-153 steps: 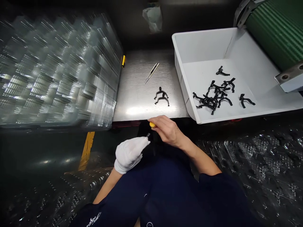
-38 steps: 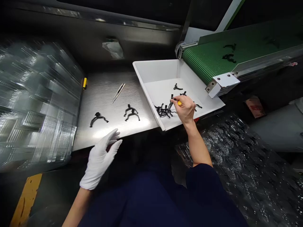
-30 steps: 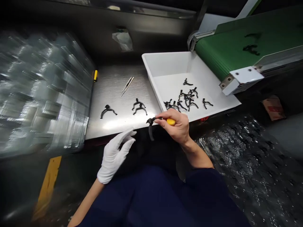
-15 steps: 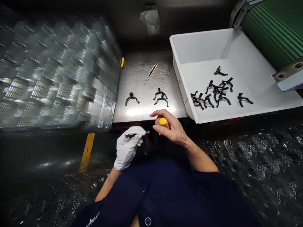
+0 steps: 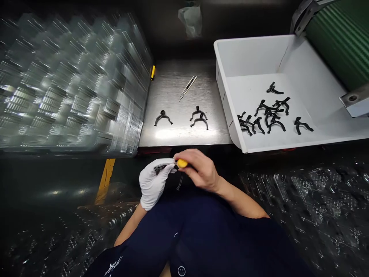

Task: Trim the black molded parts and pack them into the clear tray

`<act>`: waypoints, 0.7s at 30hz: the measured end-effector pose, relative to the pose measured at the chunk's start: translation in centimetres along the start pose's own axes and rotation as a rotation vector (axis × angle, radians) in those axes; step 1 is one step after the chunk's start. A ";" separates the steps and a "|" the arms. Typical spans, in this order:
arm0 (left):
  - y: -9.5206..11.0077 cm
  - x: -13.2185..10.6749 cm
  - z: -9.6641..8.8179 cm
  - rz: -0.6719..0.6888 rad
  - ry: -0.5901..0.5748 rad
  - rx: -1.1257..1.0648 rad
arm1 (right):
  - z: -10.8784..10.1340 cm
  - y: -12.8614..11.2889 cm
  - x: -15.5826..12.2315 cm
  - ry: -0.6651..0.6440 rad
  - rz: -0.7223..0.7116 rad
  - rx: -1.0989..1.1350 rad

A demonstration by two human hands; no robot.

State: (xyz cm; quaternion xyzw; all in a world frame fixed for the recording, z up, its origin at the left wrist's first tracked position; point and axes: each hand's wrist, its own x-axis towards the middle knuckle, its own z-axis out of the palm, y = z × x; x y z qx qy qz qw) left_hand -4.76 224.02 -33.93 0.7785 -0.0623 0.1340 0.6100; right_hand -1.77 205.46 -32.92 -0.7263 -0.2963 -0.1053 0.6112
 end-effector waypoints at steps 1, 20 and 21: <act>0.0 0.0 -0.1 0.043 -0.004 0.037 | 0.0 0.3 0.0 -0.052 -0.058 -0.071; -0.6 0.2 -1.2 -0.210 -0.008 -0.087 | -4.6 10.2 7.4 0.065 0.599 -1.181; -0.6 0.2 -1.3 -0.243 -0.013 -0.117 | -4.6 9.9 7.1 0.078 0.552 -1.152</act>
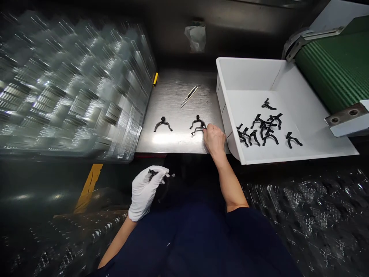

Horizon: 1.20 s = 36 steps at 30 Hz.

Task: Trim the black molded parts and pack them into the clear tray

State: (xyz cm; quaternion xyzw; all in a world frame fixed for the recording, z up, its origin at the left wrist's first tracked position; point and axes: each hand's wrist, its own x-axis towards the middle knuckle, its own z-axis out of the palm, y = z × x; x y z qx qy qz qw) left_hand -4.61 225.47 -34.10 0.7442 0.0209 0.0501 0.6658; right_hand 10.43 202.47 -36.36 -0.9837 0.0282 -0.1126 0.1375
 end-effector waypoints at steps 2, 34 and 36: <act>0.3 0.1 -0.3 -0.061 -0.055 -0.058 | -0.8 0.0 -1.3 0.052 -0.107 0.154; 2.1 0.0 -2.0 0.130 -0.357 0.053 | -3.4 -1.9 -10.2 -0.064 -0.493 1.108; 1.7 -0.2 -2.0 0.031 -0.323 -0.010 | -3.6 -1.9 -10.5 -0.151 -0.353 1.162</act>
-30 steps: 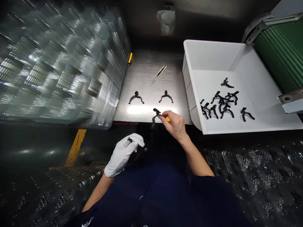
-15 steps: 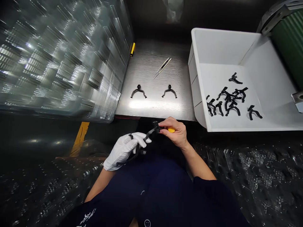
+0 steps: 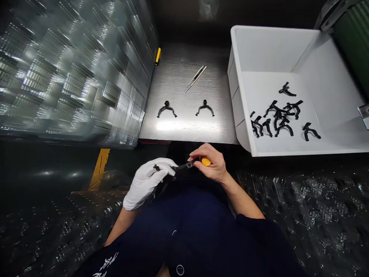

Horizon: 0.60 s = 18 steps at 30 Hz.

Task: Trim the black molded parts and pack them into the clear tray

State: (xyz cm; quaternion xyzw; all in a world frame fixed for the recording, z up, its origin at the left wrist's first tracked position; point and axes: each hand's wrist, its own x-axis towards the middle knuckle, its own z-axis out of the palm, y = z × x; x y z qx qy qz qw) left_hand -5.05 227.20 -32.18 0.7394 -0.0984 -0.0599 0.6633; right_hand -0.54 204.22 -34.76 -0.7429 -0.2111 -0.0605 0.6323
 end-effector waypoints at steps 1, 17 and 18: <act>-0.2 -0.1 0.0 -0.058 0.016 -0.049 | 0.0 -0.1 -0.1 0.000 0.102 0.038; -1.9 -0.6 0.9 -0.403 0.056 -0.387 | 0.9 -2.6 -0.1 0.068 0.849 0.631; -1.9 -0.5 0.9 -0.408 0.059 -0.388 | 0.9 -2.6 -0.1 0.079 0.852 0.634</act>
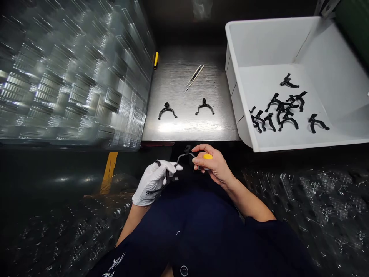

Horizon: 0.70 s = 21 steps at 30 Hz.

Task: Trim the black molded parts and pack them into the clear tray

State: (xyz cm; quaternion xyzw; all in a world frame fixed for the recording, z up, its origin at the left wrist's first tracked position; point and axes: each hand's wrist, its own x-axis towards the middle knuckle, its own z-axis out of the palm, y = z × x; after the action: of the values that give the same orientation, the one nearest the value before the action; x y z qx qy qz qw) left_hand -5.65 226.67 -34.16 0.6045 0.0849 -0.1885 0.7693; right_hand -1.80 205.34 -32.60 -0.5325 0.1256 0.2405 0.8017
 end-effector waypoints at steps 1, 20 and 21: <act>0.0 0.0 0.0 0.000 0.003 0.001 | 0.0 0.0 0.0 0.008 0.000 0.007; 0.8 -0.9 0.0 0.171 -0.037 0.128 | -1.6 3.4 1.1 0.052 -0.177 -0.133; 0.9 -1.0 0.1 0.182 -0.038 0.143 | -1.8 3.5 1.1 0.052 -0.194 -0.153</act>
State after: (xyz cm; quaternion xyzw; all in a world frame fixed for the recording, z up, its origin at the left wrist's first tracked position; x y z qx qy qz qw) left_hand -6.22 226.97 -32.96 0.6593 0.0016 -0.1349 0.7397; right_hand -2.58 205.13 -36.64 -0.6080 0.0757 0.1569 0.7746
